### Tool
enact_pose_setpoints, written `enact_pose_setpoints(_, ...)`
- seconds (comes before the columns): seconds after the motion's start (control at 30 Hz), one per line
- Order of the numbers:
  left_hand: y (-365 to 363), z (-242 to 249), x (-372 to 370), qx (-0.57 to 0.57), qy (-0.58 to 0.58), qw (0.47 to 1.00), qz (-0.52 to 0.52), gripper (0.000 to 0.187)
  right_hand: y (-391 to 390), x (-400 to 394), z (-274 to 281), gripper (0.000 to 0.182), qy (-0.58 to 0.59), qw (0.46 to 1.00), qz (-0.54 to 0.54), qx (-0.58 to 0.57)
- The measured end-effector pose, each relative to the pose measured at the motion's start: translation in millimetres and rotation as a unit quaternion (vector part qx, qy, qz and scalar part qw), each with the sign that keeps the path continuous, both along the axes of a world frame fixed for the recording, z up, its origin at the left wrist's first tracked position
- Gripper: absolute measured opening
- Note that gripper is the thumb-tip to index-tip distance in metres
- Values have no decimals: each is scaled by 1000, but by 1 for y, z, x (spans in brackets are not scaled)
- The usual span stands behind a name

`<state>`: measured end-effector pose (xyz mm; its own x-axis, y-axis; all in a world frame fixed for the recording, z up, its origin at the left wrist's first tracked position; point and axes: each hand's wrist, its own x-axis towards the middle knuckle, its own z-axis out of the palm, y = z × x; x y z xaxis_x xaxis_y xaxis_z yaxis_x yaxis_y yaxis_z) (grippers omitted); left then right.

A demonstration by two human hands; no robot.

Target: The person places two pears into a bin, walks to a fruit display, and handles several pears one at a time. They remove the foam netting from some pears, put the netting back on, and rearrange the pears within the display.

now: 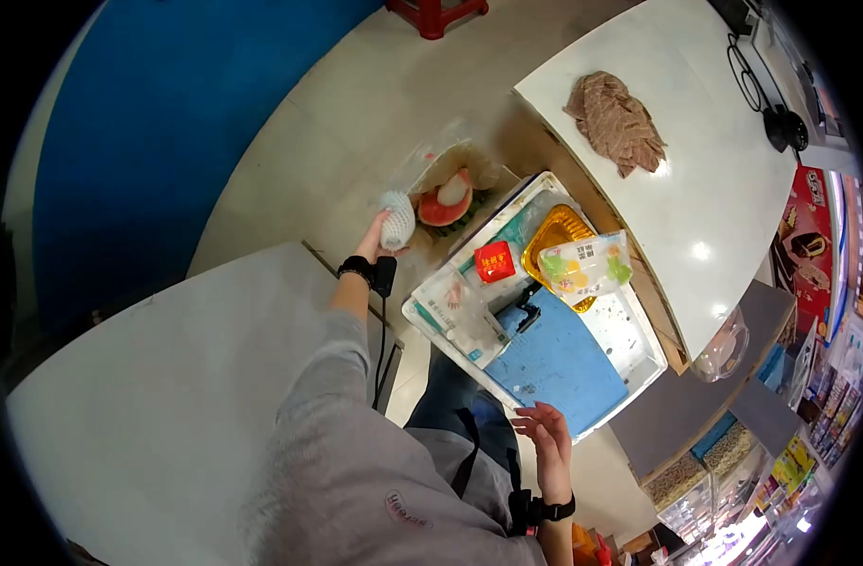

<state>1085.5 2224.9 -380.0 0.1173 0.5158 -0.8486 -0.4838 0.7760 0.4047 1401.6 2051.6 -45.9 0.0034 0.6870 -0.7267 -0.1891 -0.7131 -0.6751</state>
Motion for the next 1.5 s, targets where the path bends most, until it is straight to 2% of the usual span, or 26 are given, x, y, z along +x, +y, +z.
enact_pose_setpoints(0.07,1,-16,0,-3,30,996,-83,65,7,-1,0,37,-1,1000,-6,-10)
enact_pose_setpoints(0.17,10,-33,10,-16,72,988,-137,67,10,-2,-5,35,2,1000,-19,-12)
enact_pose_setpoints(0.33,14,-45,30,-50,109,988,-94,82,6,-2,-14,34,-20,1000,-4,-23)
enact_pose_setpoints(0.4,11,-49,24,-107,109,978,-145,81,3,-3,-13,37,-29,999,7,-33)
enact_pose_setpoints(0.43,10,-45,22,-134,107,970,-171,81,0,-2,-11,38,-31,999,12,-37)
enact_pose_setpoints(0.53,-5,-8,16,-95,77,980,-157,71,-6,3,-7,36,-22,999,21,-25)
enact_pose_setpoints(0.63,-32,2,-3,5,14,1000,-24,67,-18,14,-1,34,-23,999,35,-3)
enact_pose_setpoints(0.67,-41,13,-3,16,48,998,40,58,-23,19,1,33,-18,999,38,7)
enact_pose_setpoints(0.77,-79,28,-5,41,170,974,145,52,-45,39,12,31,-18,997,57,42)
enact_pose_setpoints(0.87,-132,48,12,22,293,932,214,54,-73,64,24,30,-30,992,92,84)
enact_pose_setpoints(0.93,-178,-3,11,28,401,873,275,55,-92,84,30,30,-27,986,114,114)
enact_pose_setpoints(0.97,-198,17,28,39,472,846,246,60,-101,97,29,30,-26,983,122,133)
enact_pose_setpoints(1.0,-218,46,49,31,453,851,265,64,-110,107,26,30,-20,978,139,154)
enact_pose_setpoints(1.07,-263,38,80,67,428,837,332,59,-127,130,19,30,-5,964,179,197)
enact_pose_setpoints(1.1,-285,59,103,95,400,834,369,58,-136,139,14,30,6,954,205,218)
enact_pose_setpoints(1.17,-342,88,139,129,549,813,146,55,-155,148,7,30,29,933,263,246)
enact_pose_setpoints(1.23,-406,106,167,227,566,786,-101,49,-173,143,8,30,54,905,327,267)
enact_pose_setpoints(1.3,-460,143,187,320,504,750,-283,40,-192,129,23,30,76,870,396,283)
enact_pose_setpoints(1.37,-519,141,188,345,516,681,-388,37,-217,111,20,30,84,823,491,273)
enact_pose_setpoints(1.47,-617,139,181,246,537,756,-282,40,-269,78,26,29,86,741,606,274)
enact_pose_setpoints(1.5,-651,131,178,169,526,806,-210,40,-286,63,33,29,93,702,653,270)
